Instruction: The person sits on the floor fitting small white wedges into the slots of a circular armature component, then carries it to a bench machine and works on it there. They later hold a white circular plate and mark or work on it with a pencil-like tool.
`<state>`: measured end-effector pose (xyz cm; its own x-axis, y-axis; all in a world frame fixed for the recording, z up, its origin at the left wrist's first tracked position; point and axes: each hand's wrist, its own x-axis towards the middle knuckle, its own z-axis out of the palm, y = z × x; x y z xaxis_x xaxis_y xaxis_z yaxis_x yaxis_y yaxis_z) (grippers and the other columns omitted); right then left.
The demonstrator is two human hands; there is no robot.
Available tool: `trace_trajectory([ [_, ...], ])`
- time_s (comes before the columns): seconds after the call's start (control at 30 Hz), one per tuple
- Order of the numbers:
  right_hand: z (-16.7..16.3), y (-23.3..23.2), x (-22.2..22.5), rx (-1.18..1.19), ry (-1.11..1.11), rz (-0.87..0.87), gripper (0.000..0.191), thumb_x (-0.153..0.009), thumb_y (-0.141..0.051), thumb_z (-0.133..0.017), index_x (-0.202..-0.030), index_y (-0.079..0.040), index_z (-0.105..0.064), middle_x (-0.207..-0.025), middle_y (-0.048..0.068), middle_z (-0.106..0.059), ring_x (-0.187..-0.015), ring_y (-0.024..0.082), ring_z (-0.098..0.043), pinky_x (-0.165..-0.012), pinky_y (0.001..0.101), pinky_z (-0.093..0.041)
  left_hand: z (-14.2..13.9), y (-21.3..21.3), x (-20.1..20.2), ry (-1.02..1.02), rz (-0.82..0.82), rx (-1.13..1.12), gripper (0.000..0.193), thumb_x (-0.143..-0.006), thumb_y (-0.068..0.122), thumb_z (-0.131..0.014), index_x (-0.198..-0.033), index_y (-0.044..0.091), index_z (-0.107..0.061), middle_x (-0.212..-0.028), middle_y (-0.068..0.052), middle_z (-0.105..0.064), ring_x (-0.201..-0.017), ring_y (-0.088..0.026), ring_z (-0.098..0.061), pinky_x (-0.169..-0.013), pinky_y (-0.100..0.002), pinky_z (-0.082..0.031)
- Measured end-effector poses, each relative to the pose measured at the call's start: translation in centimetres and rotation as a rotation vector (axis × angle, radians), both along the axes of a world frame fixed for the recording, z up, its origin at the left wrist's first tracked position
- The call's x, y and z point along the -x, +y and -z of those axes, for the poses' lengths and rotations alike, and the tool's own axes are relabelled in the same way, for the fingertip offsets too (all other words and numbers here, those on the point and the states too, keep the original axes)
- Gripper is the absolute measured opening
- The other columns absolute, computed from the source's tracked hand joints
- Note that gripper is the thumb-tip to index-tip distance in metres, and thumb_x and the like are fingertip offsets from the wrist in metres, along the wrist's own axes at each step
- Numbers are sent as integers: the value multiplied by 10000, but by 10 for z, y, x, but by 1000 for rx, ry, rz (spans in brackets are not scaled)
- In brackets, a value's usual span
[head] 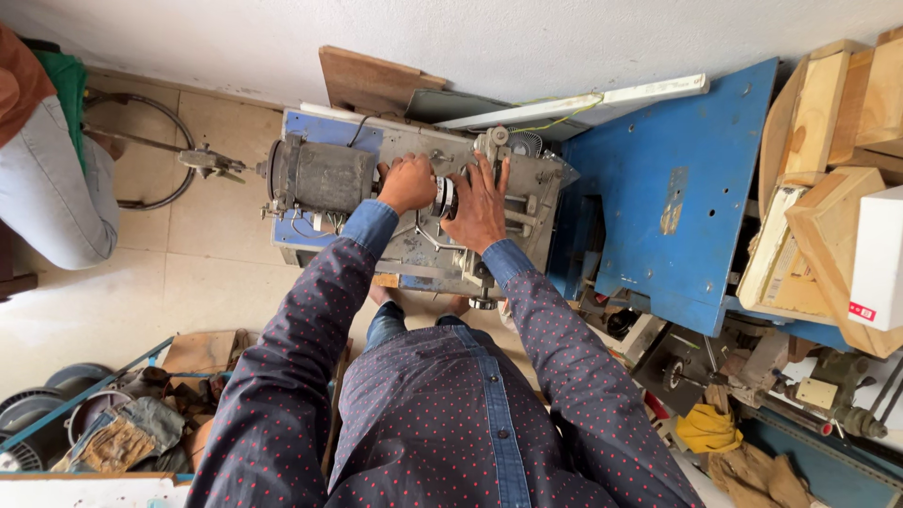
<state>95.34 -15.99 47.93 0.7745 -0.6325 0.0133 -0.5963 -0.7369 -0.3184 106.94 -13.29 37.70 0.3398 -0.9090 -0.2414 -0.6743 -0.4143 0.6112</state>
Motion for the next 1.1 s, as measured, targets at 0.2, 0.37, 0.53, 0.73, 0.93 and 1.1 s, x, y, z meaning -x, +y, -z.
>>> trace_trajectory([
  [0.2, -4, 2, -1, -5, 1, 2, 656, -576, -250, -819, -1193, -63, -694, -1315, 237, -555, -1482, 373, -309, -1243, 651, 6, -9, 0, -1, -26, -23, -3, 336, -881, 262, -632, -1085, -1, -683, -1138, -293, -654, -1066, -507, -601, -969, -555, -454],
  [0.37, -5, 3, -1, 4, -8, -2, 631, -603, -259, -821, -1188, -62, -690, -1323, 232, -552, -1487, 372, -309, -1246, 658, 8, -11, 0, 0, -24, -19, -32, 317, -920, 257, -604, -1096, 2, -673, -1156, -289, -654, -1096, -507, -600, -991, -558, -455],
  [0.53, -6, 3, -2, -12, -7, 4, 640, -589, -256, -819, -1187, -66, -690, -1311, 234, -552, -1486, 372, -310, -1248, 656, 7, -14, 1, 0, 28, -54, 61, 317, -899, 236, -622, -1092, -13, -651, -1162, -299, -634, -1087, -529, -577, -949, -581, -438],
  [0.73, -5, 3, -3, 6, -6, 1, 636, -592, -256, -815, -1183, -58, -687, -1302, 228, -560, -1484, 370, -310, -1244, 660, 22, -14, 1, 1, -34, -80, -126, 334, -920, 319, -646, -1068, 21, -680, -1187, -272, -634, -1137, -493, -575, -1017, -601, -400],
  [0.93, 0, 2, 0, 3, 6, -5, 661, -582, -272, -827, -1185, -45, -678, -1327, 248, -550, -1477, 381, -304, -1238, 652, 14, -12, 2, 0, 6, -15, 19, 312, -878, 253, -647, -1083, 19, -674, -1172, -285, -641, -1111, -506, -586, -987, -577, -444],
  [1.1, 2, 2, 0, -10, -8, 4, 624, -595, -250, -811, -1180, -68, -693, -1298, 228, -561, -1488, 370, -306, -1247, 653, 16, -20, 2, 0, 14, -45, -59, 314, -872, 247, -629, -1092, 28, -674, -1185, -262, -641, -1126, -488, -580, -977, -600, -415],
])
